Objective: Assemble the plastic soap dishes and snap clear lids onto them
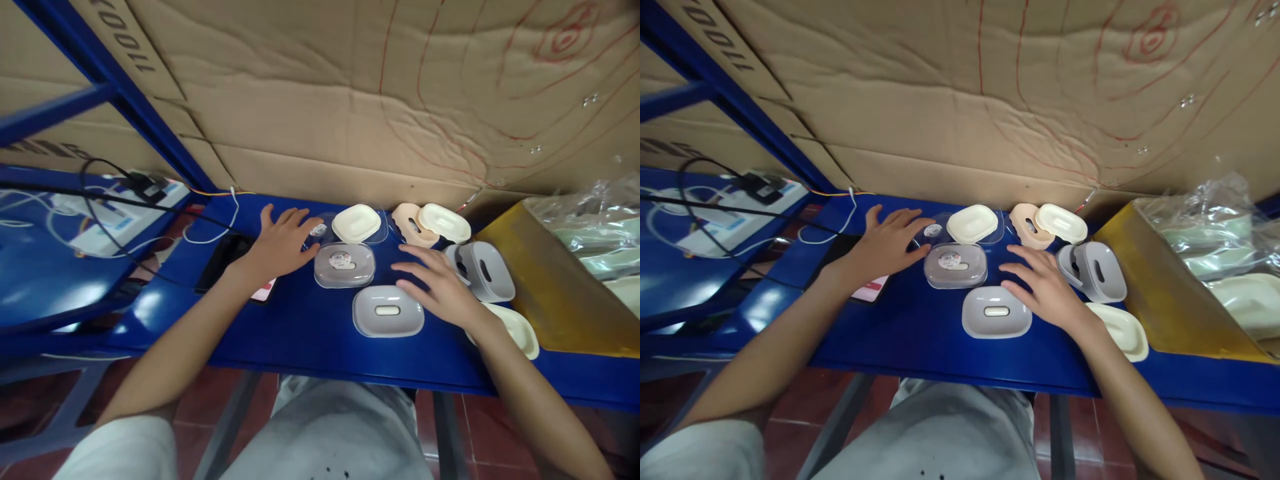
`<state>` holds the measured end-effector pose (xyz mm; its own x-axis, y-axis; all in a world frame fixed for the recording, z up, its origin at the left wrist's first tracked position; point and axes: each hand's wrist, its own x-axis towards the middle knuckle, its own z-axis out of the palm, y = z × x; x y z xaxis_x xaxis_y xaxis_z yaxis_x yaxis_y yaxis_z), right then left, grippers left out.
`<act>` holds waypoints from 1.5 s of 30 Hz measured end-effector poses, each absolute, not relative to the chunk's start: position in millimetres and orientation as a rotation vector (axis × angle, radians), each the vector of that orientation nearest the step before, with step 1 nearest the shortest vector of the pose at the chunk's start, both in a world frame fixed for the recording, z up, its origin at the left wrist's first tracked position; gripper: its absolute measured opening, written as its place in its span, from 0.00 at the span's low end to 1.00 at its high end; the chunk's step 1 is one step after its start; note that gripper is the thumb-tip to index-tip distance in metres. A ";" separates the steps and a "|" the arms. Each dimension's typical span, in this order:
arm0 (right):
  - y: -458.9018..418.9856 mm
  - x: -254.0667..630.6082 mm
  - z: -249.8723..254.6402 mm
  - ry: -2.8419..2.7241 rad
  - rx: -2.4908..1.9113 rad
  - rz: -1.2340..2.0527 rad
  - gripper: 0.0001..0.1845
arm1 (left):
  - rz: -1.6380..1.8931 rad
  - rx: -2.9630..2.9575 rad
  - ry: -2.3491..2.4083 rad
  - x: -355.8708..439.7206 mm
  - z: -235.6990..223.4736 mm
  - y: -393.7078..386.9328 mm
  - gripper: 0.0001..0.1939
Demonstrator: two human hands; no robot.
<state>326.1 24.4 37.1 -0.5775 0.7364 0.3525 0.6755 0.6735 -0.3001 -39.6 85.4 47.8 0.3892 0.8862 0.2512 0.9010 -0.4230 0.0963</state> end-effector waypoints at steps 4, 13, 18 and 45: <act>39.1 322.1 16.3 -2.409 -1.121 0.235 0.15 | -0.009 -2.635 -1.787 -35.8 45.5 108.2 0.32; 24.8 338.0 16.2 -2.372 -1.175 0.286 0.15 | -0.063 -2.530 -1.856 -30.6 43.5 116.5 0.28; 14.2 338.2 34.1 -2.309 -1.104 0.372 0.15 | -0.521 -2.367 -1.818 -38.9 45.5 83.8 0.22; 5.2 361.9 46.3 -2.425 -1.238 1.141 0.44 | -0.849 -3.067 -0.820 33.7 -7.1 -12.9 0.26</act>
